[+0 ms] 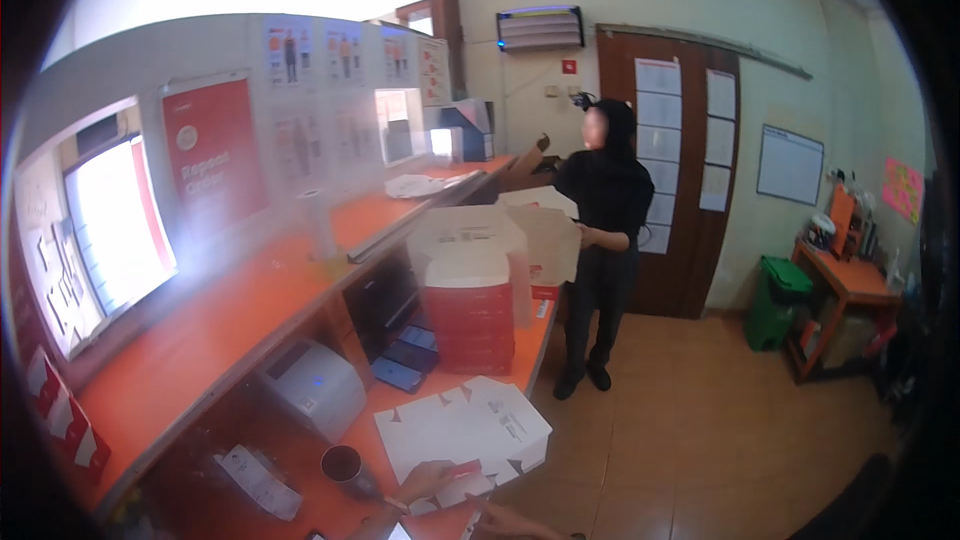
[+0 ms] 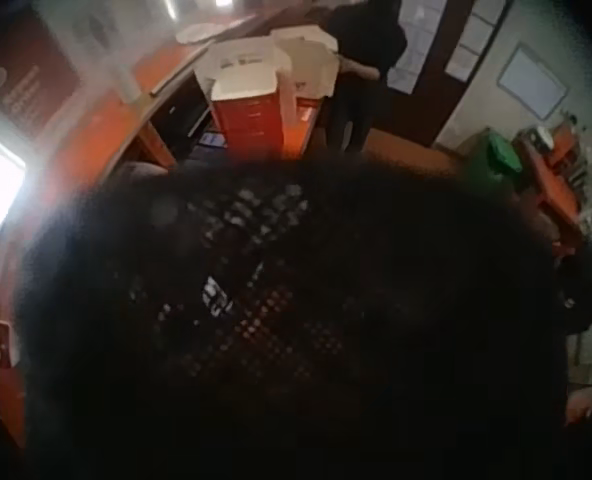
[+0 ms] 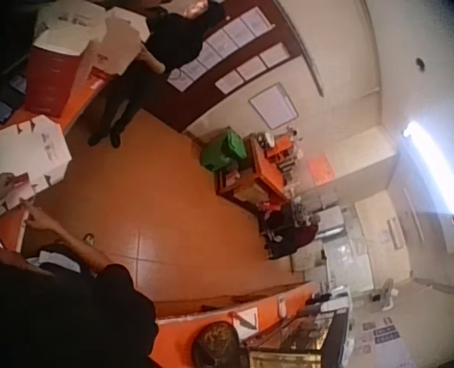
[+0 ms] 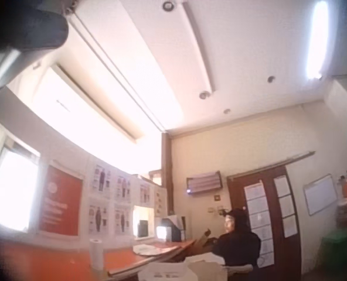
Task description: The person assembles food boxes by folding cardboard sheets along pre-scored lines and interlocking the tabs to form the box structure.
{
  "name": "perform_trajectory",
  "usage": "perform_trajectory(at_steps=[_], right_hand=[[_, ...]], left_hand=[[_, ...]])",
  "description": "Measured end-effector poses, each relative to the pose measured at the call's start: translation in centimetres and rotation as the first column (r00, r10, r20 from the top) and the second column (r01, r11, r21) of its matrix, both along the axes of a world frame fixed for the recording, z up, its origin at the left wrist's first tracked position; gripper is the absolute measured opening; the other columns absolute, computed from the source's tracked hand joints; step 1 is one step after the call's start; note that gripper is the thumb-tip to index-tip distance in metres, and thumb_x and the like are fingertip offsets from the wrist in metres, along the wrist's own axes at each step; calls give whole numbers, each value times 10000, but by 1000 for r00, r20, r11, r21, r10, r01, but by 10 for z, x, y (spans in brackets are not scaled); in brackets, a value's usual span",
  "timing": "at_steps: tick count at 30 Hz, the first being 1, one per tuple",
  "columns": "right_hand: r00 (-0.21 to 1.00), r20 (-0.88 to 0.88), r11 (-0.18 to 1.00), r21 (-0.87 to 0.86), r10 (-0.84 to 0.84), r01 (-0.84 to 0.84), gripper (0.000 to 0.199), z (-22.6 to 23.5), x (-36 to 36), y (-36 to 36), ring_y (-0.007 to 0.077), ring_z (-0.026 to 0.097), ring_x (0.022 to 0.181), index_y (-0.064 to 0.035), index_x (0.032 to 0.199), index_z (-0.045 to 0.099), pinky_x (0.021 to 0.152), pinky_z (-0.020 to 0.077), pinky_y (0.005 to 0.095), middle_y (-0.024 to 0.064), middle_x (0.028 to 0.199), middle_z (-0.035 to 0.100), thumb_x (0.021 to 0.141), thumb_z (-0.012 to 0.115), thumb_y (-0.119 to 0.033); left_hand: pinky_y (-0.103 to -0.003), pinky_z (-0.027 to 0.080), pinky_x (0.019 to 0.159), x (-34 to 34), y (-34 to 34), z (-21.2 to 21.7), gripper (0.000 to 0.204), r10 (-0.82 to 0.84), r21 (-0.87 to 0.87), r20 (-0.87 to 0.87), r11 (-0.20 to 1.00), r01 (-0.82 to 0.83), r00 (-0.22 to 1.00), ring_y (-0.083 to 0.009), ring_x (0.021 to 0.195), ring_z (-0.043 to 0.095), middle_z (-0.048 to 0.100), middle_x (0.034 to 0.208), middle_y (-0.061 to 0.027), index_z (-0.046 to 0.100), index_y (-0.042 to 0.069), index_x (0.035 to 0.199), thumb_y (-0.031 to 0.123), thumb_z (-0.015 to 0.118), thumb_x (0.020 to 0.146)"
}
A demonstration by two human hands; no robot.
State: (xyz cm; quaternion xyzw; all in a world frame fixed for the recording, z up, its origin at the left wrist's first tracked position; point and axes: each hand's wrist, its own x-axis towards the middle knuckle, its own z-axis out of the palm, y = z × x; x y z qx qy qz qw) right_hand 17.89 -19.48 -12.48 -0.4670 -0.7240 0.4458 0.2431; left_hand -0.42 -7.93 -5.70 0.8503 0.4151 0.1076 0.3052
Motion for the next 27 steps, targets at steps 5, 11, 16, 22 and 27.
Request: perform_trajectory(at_steps=[5, 11, 16, 22, 27], right_hand=[[975, -209, 997, -12, -76, 75, 667, 14, 6, 10, 242, 512, 831, -188, 1338, 250, 777, 334, 427, 115, 985, 498, 781, 605, -277], [640, -598, 548, 364, -482, 753, 534, 107, 13, 30, 293, 384, 1085, -139, 1233, 421, 835, 396, 366, 187, 1190, 316, 754, 640, -229], [893, -327, 649, 614, -310, 450, 362, 157, 10, 38, 378, 231, 1211, -100, 1043, 530, 978, 248, 445, 205, 1251, 239, 734, 656, -241], [970, 212, 720, 691, -117, -65, 239, 180, -1, 32, 434, 167, 1247, -137, 969, 556, 969, 176, 576, 174, 1343, 208, 762, 615, -241], [962, 242, 794, 606, -128, -46, 242, 183, -4, 31, 423, 185, 1250, -155, 1006, 558, 965, 139, 602, 160, 1381, 177, 778, 588, -232]], left_hand=[[-348, 458, 634, 1, -27, 42, 178, 298, 259, 378, 875, -409, 877, -308, 714, 590, 606, 801, -156, 591, 34, 916, 148, 524, 797], [-344, 458, 676, -17, -50, 105, 200, 165, 82, 428, 972, -220, 889, -281, 724, 594, 601, 849, -139, 576, 34, 944, 172, 479, 835], [-239, 429, 625, -25, -60, 88, 205, 247, -320, 549, 945, -72, 799, -86, 680, 515, 585, 748, -36, 568, -11, 920, 164, 470, 877], [-220, 419, 684, -26, -52, 65, 231, 178, -339, 595, 940, 44, 784, -82, 712, 501, 557, 766, -15, 567, -22, 875, 182, 460, 891], [-222, 400, 722, -26, -50, 46, 208, 238, -401, 610, 916, 36, 756, -84, 788, 480, 541, 849, -38, 520, -18, 942, 172, 448, 897]])
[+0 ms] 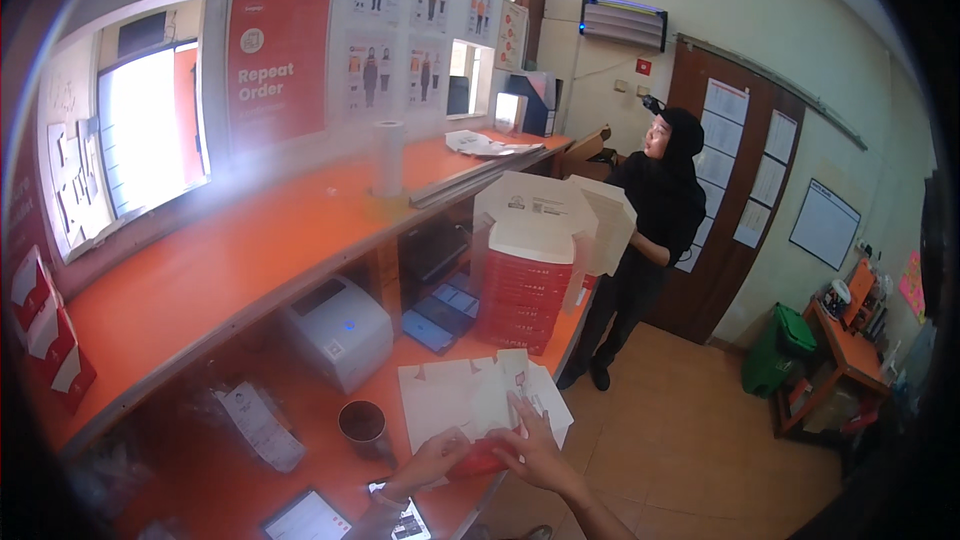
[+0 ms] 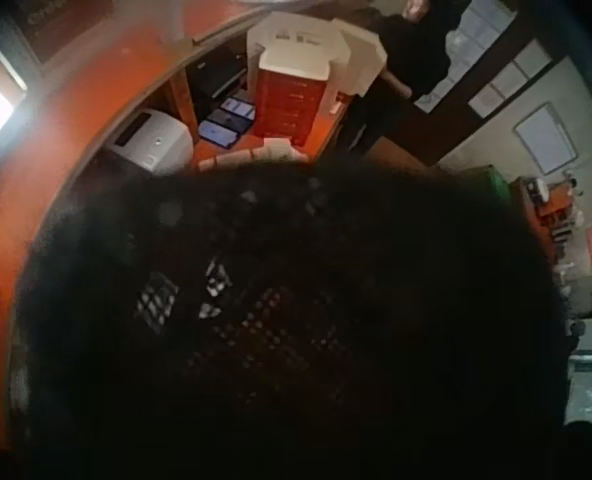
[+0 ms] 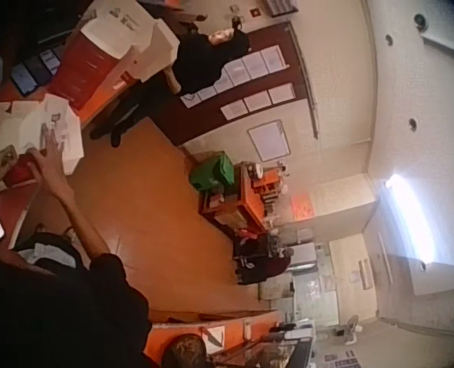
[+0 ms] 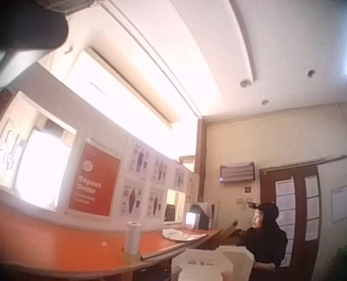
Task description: The person assembles food boxes by folding cardboard sheets along pre-scored lines and interlocking the tabs to form the box structure.
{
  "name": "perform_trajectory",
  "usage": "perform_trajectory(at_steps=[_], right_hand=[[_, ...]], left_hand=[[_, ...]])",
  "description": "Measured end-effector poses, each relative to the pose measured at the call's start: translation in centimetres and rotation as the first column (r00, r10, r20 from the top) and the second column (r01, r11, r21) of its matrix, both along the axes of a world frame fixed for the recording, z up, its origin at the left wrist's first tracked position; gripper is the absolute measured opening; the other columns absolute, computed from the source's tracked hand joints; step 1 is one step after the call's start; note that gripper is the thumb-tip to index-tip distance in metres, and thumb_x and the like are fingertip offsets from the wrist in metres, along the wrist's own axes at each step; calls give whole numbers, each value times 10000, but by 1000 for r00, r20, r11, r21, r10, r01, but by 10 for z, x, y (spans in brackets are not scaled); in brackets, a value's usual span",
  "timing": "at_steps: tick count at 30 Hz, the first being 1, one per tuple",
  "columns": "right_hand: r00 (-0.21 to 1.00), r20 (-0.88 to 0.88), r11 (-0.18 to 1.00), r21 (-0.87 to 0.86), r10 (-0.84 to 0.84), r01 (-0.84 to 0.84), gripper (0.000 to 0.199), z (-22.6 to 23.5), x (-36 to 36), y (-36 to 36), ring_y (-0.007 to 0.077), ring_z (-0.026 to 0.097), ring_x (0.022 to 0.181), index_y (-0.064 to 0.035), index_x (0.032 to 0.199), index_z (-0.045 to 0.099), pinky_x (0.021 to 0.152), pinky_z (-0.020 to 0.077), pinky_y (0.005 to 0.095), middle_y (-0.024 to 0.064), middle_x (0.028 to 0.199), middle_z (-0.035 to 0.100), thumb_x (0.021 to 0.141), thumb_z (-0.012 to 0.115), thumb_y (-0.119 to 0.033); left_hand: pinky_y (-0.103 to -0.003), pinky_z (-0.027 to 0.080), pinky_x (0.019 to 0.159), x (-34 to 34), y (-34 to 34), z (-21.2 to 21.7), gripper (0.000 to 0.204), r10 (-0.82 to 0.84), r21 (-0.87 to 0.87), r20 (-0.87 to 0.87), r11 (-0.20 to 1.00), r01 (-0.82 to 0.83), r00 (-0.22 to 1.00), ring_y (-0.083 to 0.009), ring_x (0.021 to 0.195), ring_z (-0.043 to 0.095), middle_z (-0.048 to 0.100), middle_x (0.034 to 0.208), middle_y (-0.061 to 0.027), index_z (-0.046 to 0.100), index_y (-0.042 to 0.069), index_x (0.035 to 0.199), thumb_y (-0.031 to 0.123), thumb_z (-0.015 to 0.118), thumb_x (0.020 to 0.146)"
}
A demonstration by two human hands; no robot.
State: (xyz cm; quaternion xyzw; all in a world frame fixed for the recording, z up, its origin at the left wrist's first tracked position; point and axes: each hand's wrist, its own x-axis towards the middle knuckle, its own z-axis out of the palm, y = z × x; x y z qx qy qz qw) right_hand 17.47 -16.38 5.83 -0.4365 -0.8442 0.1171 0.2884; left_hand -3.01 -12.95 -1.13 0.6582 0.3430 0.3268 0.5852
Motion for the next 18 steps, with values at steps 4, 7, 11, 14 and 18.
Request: perform_trajectory(at_steps=[4, 7, 11, 14, 18], right_hand=[[999, 53, 1000, -26, 0, 1, 256, -16, -10, -2, 396, 249, 1230, -138, 1017, 566, 972, 168, 571, 188, 1376, 180, 774, 589, -214], [988, 54, 989, 28, -146, 144, 218, -1, -9, -11, 382, 297, 1193, -78, 984, 566, 975, 209, 512, 212, 1319, 254, 785, 567, -166], [848, -427, 937, 3, -315, 350, 143, -13, 3, 9, 342, 327, 1168, -9, 878, 555, 974, 229, 453, 195, 1262, 298, 811, 525, -132], [581, -751, 873, 12, -314, 487, 147, 2, 4, 6, 324, 311, 1180, 12, 782, 510, 976, 229, 420, 177, 1225, 302, 836, 481, -121], [695, -636, 794, 204, -337, 572, 167, 10, -2, -7, 333, 285, 1188, -2, 746, 470, 966, 233, 417, 194, 1242, 267, 858, 449, -125]], left_hand=[[-243, 389, 793, 2, -2, -5, 261, 70, -40, -17, 997, -71, 997, -104, 877, 480, 525, 958, -64, 459, -17, 1051, 197, 436, 904], [-260, 425, 578, 1, -3, 7, 349, -49, 98, -88, 994, 57, 995, -100, 776, 490, 549, 924, -76, 459, 87, 1147, 311, 449, 880], [-392, 324, 949, -13, -18, 71, 209, -225, -89, 493, 948, 306, 841, -209, 1200, 353, 518, 1141, -58, 543, 65, 923, 257, 477, 870], [-459, 183, 1020, -2, -19, 70, 107, 148, 586, 195, 775, -236, 970, -251, 1205, 355, 461, 1224, -38, 542, 83, 774, 177, 542, 825], [-543, 106, 1010, 42, -40, 107, 107, 584, 770, 166, 427, -475, 794, -327, 1230, 276, 443, 1229, -56, 517, 108, 724, 124, 623, 731]])
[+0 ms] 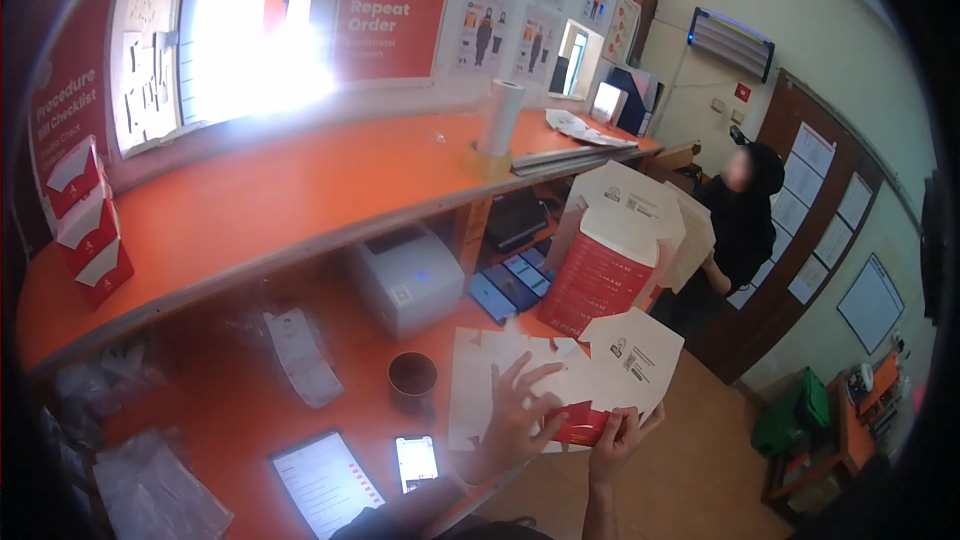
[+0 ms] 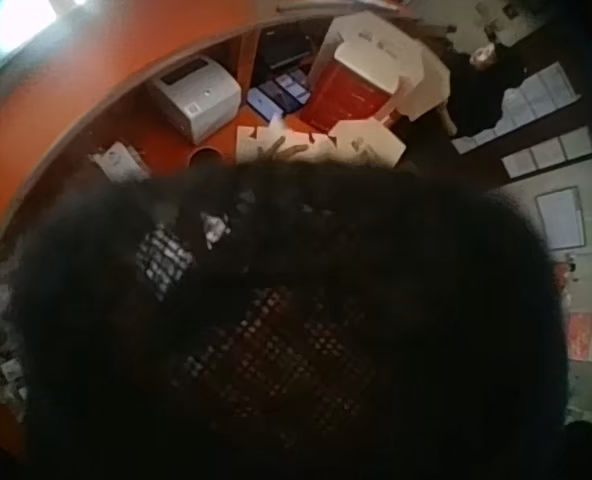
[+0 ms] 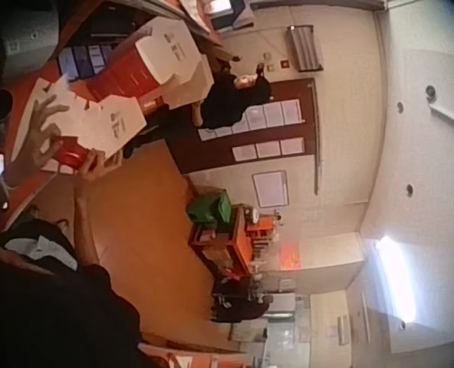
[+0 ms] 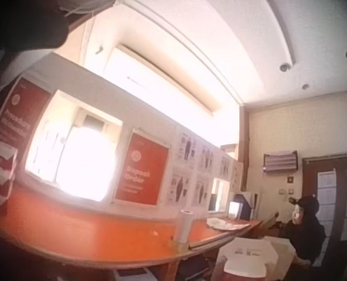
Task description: The person assembles food boxes by folding cardboard sheets along pre-scored lines and interlocking the tabs to form the box structure.
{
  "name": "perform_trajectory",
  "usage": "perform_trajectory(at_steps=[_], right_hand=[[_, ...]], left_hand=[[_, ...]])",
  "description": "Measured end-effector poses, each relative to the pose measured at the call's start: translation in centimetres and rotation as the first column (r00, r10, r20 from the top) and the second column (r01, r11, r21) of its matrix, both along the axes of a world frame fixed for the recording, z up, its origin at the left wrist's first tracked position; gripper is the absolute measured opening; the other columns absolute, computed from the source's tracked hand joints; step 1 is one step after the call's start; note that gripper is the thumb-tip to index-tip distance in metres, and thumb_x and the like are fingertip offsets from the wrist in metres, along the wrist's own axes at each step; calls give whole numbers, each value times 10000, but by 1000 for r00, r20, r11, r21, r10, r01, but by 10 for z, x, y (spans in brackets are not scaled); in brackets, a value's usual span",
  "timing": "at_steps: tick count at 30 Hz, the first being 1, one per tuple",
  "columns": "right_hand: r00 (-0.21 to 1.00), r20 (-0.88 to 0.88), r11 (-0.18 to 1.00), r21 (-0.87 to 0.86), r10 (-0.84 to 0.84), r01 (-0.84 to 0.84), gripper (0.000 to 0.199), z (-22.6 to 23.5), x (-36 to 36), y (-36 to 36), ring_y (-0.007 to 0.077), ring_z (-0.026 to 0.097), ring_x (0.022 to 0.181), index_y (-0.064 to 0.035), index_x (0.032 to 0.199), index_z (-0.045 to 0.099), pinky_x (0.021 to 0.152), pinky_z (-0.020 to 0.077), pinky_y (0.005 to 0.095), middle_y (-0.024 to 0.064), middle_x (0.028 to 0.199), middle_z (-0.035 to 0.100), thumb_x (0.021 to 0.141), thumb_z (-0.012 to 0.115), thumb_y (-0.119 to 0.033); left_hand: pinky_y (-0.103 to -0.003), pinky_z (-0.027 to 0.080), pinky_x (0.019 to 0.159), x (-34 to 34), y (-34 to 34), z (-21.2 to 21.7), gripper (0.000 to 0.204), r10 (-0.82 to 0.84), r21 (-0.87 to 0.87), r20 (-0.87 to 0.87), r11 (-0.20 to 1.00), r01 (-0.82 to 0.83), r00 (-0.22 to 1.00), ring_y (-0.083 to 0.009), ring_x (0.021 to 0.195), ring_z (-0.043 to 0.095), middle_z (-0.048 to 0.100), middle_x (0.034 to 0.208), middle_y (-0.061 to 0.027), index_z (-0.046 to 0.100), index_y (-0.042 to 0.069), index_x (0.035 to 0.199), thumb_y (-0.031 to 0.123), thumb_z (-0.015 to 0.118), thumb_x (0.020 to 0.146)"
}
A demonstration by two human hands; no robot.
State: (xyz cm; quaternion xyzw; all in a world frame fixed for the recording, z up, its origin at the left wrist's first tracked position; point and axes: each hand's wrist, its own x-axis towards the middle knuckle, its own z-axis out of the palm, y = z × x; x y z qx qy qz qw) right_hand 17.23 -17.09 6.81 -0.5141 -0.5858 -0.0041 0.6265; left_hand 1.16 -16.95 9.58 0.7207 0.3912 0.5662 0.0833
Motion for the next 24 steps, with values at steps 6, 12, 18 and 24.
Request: perform_trajectory(at_steps=[6, 12, 18, 24], right_hand=[[992, -124, 997, -69, 26, -35, 143, -30, 44, -9, 287, 306, 1176, -38, 809, 458, 948, 255, 399, 186, 1219, 320, 875, 440, -163], [485, -794, 920, 233, 367, -315, 228, -34, 61, -14, 177, 466, 1022, -80, 964, 446, 846, 386, 313, 75, 1135, 457, 908, 401, -297], [600, -790, 990, 56, 124, -131, 366, -42, 76, 10, 204, 438, 1093, -89, 1159, 444, 923, 338, 318, 89, 1169, 447, 896, 399, -339], [809, -220, 700, -412, 544, -583, 244, -12, 34, 20, 219, 304, 1214, -23, 1096, 483, 1005, 233, 352, 111, 1234, 398, 858, 464, -71]], left_hand=[[-512, 154, 1006, 30, 16, -5, 454, -310, 95, -257, 934, 344, 915, -362, 1226, 238, 290, 1320, -88, 440, 138, 1100, 208, 658, 708], [-379, 237, 989, 22, 63, -68, 610, -50, -203, 513, 963, 178, 857, -256, 1174, 326, 341, 1252, -132, 316, 31, 1255, 156, 640, 754], [-439, 285, 959, -17, 44, -26, 240, -154, -15, 339, 986, 169, 928, -246, 1007, 509, 570, 883, -54, 562, 60, 981, 86, 615, 748], [-498, 191, 1019, -16, 23, -13, 84, -78, 74, -463, 989, 127, 883, -159, 1031, 510, 613, 726, 36, 611, 151, 753, 207, 660, 714]])
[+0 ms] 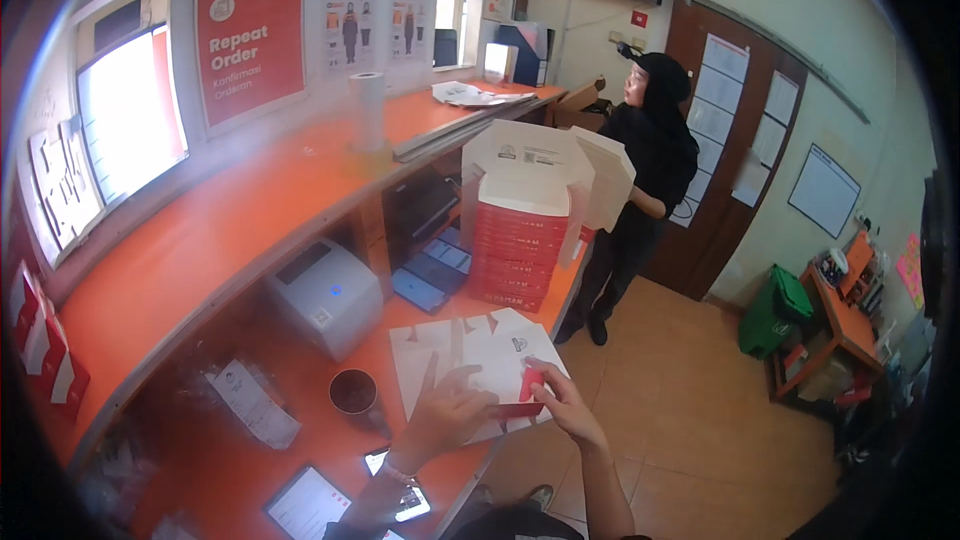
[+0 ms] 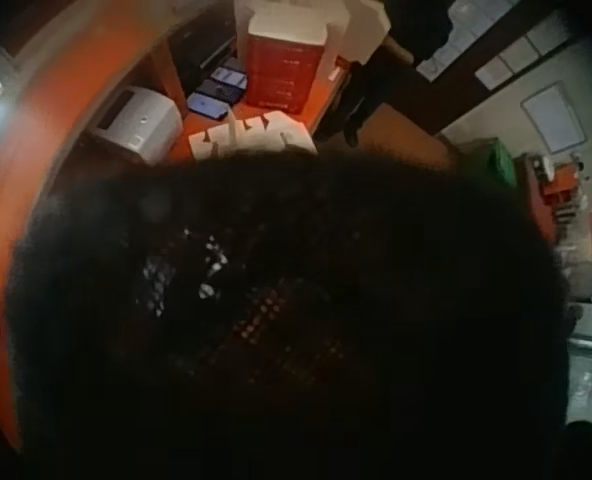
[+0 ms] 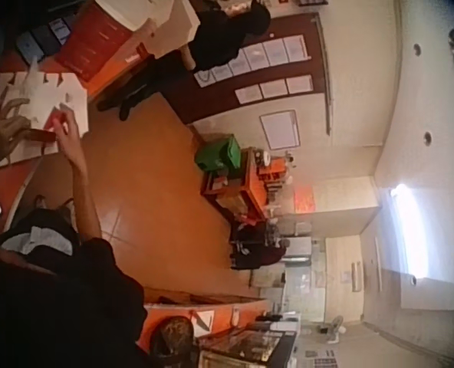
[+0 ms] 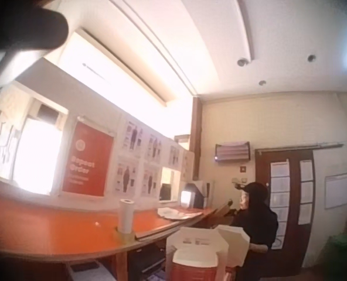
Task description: The person assembles food boxes by folding cardboard sheets along pre-scored lines and interlocking the tabs to form the box structure.
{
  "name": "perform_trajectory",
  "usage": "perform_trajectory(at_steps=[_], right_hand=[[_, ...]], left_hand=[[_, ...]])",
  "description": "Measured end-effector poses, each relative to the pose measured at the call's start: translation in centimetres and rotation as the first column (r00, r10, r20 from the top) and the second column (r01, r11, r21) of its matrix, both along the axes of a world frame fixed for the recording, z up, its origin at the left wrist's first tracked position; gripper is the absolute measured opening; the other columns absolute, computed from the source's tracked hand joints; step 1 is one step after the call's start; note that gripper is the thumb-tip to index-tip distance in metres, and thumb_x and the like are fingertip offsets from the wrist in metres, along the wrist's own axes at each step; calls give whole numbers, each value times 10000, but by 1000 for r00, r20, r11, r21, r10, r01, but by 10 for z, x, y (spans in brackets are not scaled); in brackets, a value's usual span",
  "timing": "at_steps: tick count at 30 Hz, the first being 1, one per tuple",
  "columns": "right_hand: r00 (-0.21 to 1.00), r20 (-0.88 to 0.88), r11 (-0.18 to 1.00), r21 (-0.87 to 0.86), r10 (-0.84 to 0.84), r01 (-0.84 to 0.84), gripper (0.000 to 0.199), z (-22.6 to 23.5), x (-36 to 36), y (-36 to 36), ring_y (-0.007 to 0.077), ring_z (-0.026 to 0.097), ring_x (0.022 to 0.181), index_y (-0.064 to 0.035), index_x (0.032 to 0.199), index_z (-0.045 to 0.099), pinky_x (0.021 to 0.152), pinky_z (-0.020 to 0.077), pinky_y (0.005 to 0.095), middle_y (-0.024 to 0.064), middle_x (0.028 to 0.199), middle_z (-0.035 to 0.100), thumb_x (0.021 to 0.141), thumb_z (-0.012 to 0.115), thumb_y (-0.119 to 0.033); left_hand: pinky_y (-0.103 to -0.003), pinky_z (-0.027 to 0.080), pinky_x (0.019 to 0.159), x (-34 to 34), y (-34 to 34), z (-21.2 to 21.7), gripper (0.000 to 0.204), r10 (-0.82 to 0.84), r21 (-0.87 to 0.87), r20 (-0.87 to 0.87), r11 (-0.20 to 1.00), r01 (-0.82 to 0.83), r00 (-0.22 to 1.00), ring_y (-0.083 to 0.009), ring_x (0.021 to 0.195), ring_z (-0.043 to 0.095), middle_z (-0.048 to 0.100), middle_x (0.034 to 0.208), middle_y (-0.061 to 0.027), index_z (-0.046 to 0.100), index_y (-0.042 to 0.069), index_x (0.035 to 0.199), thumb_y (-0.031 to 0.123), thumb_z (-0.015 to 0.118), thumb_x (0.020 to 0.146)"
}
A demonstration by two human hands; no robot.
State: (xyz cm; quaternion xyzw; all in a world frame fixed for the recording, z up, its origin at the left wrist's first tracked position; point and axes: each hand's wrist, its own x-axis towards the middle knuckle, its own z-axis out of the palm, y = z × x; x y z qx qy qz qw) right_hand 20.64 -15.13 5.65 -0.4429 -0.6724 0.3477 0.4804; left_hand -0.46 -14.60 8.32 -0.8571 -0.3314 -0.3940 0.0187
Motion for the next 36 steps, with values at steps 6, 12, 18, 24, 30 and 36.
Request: perform_trajectory(at_steps=[6, 12, 18, 24, 30, 36], right_hand=[[557, -806, 979, 144, 200, -144, 153, -40, 18, -16, 220, 388, 1153, -32, 957, 513, 945, 329, 357, 131, 1259, 391, 844, 528, -135], [953, -239, 980, 29, -185, 197, 212, -32, 10, 9, 221, 473, 1059, -9, 955, 509, 874, 371, 289, 106, 1164, 458, 771, 588, -79], [984, -49, 968, 179, -169, 175, 220, -24, -1, 8, 192, 499, 1000, -9, 991, 534, 839, 402, 289, 113, 1085, 524, 787, 571, -80], [960, -57, 960, -78, -275, 270, 159, -33, 7, 9, 186, 522, 949, 16, 877, 561, 811, 396, 269, 103, 1019, 551, 839, 513, -131], [897, -213, 841, 317, -388, 439, 116, -24, 16, -20, 179, 499, 884, 15, 770, 506, 772, 385, 271, 97, 921, 484, 827, 515, -85], [601, -267, 541, 268, -754, 798, 145, -36, 30, -32, 179, 486, 840, 10, 713, 482, 739, 392, 278, 102, 964, 469, 806, 543, -84]], left_hand=[[-421, 289, 959, 13, 43, -2, 86, -191, -338, -220, 935, 109, 957, -174, 875, 568, 622, 722, -32, 603, 122, 835, 187, 570, 790], [-337, 426, 702, 32, 60, 0, 193, -313, -583, 140, 741, 333, 940, -235, 680, 595, 603, 640, -105, 486, 72, 1000, 86, 492, 808], [-328, 448, 664, 35, 65, -9, 324, -290, -652, 226, 665, 366, 930, -259, 598, 587, 588, 594, -109, 379, 57, 1079, 49, 510, 783], [-400, 380, 854, 54, 48, -21, 188, -147, 81, 289, 988, 129, 946, -299, 1003, 495, 529, 1031, -187, 494, 34, 937, 110, 535, 770], [-481, 141, 1007, 56, 31, -41, 310, 127, -198, 354, 978, -59, 926, -366, 1247, 155, 214, 1326, -202, 504, 26, 1035, 194, 526, 775], [-453, 179, 1012, 94, 5, -21, 213, -260, -218, 679, 821, 527, 687, -349, 1267, 172, 165, 1367, -173, 462, 33, 1023, 37, 476, 810]])
